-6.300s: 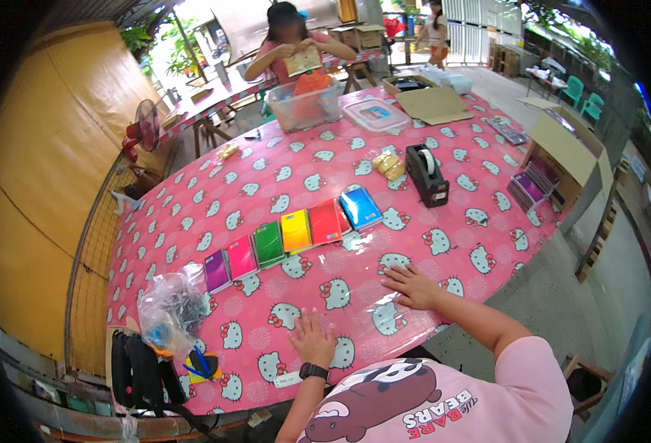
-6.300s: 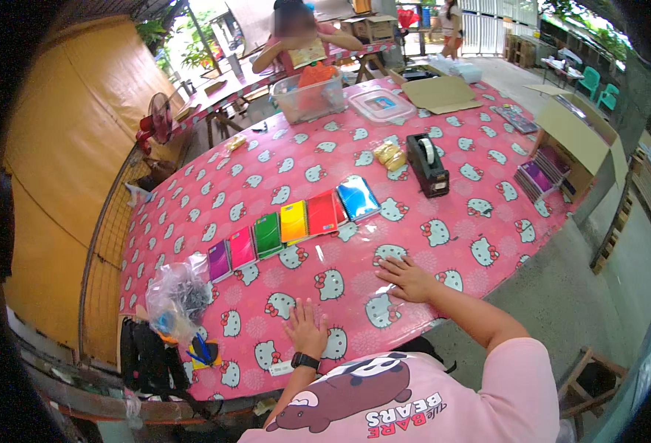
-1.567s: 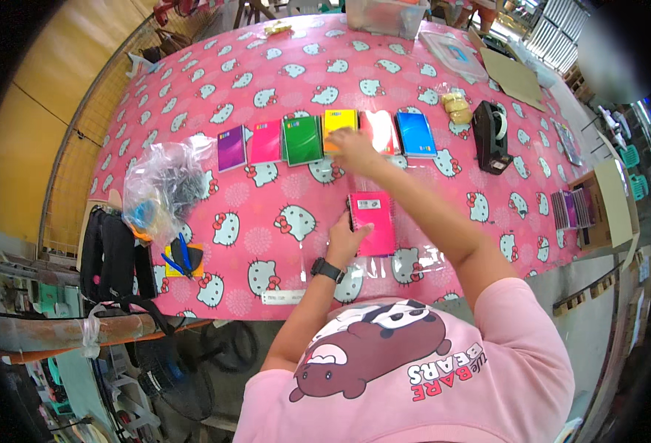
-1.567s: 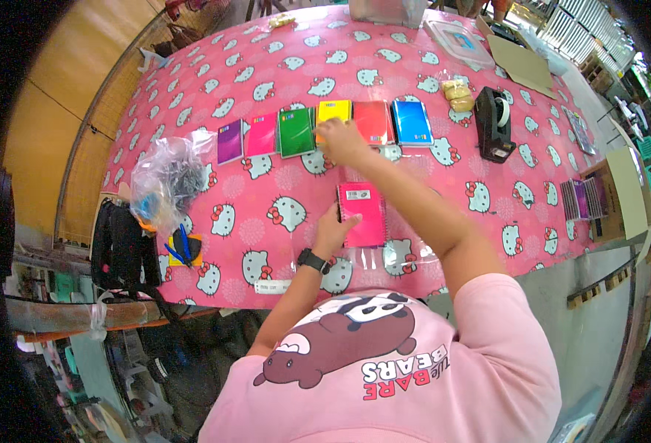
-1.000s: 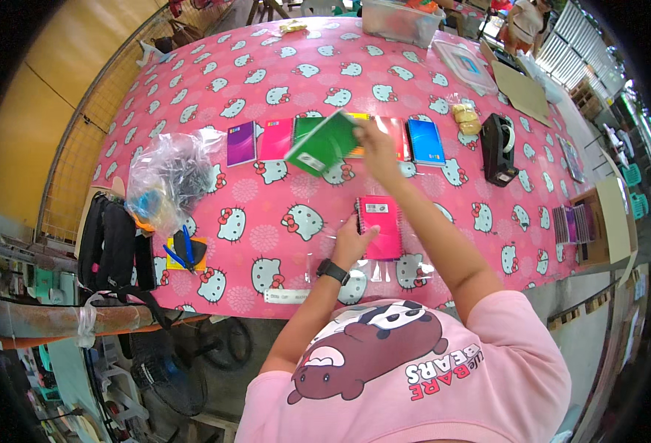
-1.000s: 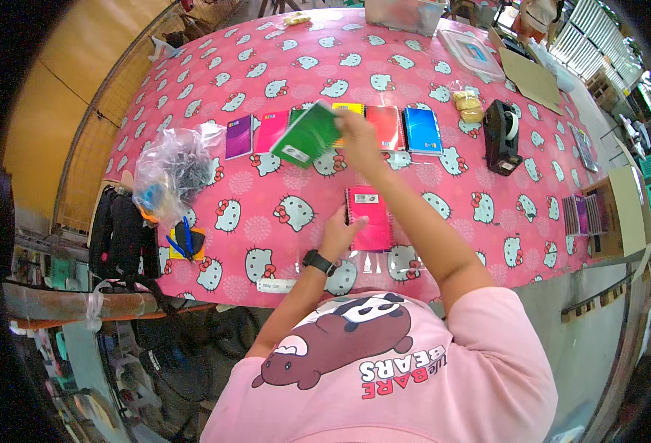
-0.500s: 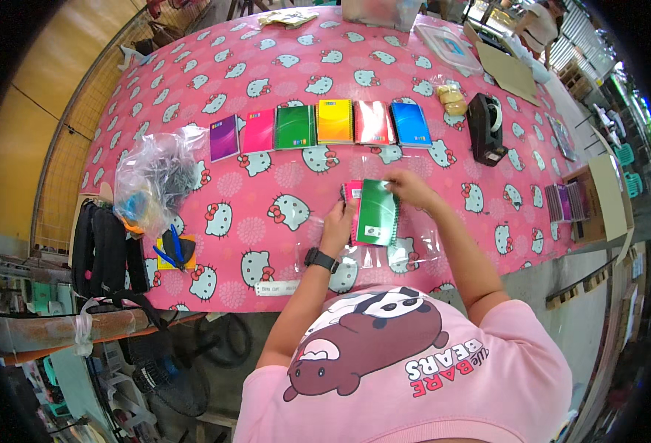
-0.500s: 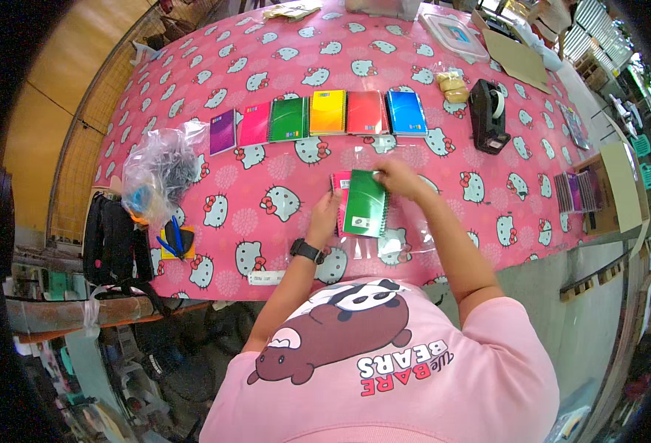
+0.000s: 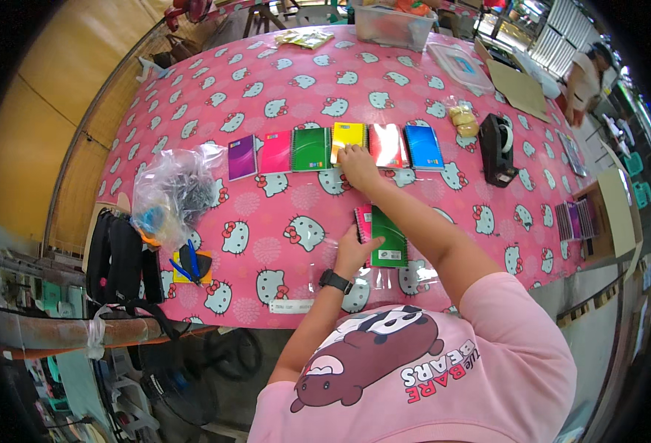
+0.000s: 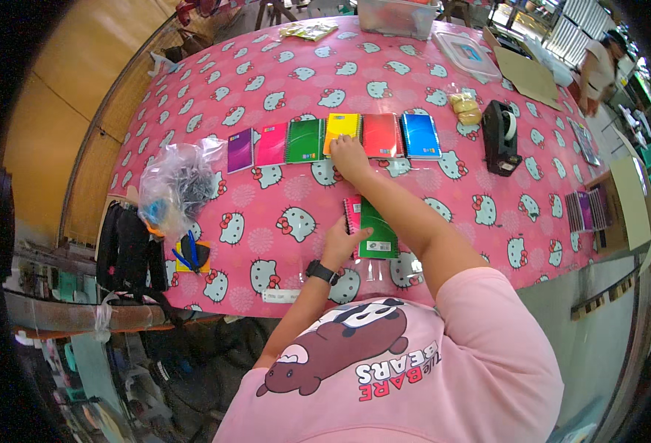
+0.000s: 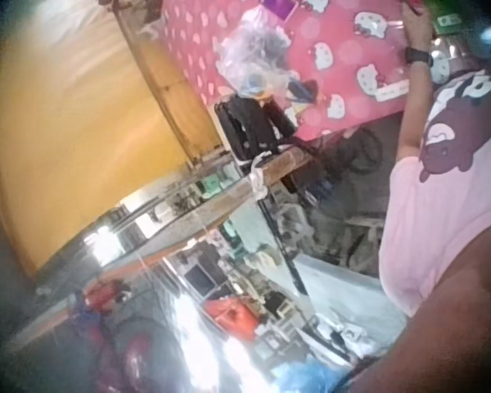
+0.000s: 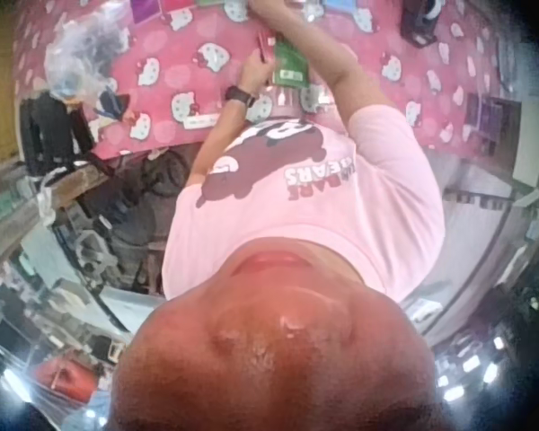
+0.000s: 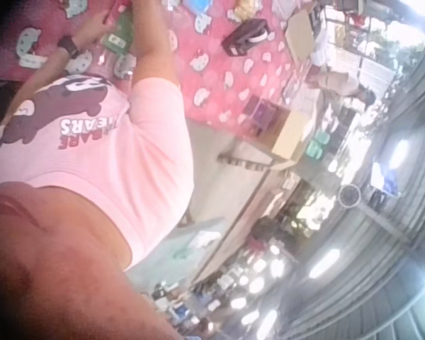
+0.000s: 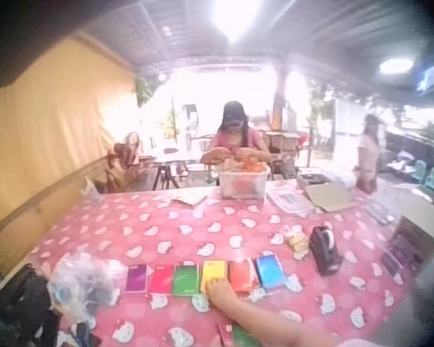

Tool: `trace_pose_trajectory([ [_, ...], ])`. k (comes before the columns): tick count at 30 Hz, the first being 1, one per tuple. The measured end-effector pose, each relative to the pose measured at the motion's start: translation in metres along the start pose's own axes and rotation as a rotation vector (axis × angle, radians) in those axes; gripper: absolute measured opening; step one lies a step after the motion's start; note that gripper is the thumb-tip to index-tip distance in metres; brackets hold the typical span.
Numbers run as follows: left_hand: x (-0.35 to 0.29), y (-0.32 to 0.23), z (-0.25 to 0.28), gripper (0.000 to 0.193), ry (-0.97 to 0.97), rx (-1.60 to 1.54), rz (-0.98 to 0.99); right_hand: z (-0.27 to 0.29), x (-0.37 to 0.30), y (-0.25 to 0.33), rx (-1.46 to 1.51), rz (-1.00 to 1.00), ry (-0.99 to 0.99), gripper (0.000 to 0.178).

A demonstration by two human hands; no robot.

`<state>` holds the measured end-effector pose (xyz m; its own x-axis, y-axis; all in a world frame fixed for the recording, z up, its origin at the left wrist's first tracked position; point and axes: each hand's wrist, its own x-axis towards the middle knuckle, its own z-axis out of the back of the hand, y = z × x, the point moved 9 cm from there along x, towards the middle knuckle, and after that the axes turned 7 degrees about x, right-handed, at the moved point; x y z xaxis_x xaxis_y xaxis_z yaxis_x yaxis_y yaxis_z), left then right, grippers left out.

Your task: The person places small notebooks into individual plastic sleeves and seals them using adhesive tape.

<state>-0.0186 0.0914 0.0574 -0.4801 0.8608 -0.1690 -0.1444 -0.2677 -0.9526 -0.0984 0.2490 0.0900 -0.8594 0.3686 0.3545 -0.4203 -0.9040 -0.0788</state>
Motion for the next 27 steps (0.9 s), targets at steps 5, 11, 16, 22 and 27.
trace_pose_trajectory([
  [5, 0.007, 0.014, -0.003, 0.043, -0.001, -0.090, -0.023, -0.001, 0.007, -0.002, 0.064, 0.108, 0.098, 0.019],
  [11, 0.008, 0.014, 0.001, 0.043, -0.038, -0.082, -0.084, 0.019, 0.021, -0.030, 0.452, -0.065, 0.216, 0.036],
  [16, 0.007, 0.008, 0.001, 0.042, -0.024, -0.088, -0.121, 0.092, 0.010, -0.068, 0.737, -0.160, -0.456, 0.035],
  [22, 0.008, 0.009, -0.003, 0.038, -0.007, -0.040, -0.092, 0.096, -0.084, -0.111, 1.579, -0.808, -0.472, 0.031],
  [27, 0.015, 0.047, -0.007, 0.047, 0.059, -0.304, 0.151, 0.081, -0.196, -0.058, 1.768, -1.052, -0.097, 0.025],
])
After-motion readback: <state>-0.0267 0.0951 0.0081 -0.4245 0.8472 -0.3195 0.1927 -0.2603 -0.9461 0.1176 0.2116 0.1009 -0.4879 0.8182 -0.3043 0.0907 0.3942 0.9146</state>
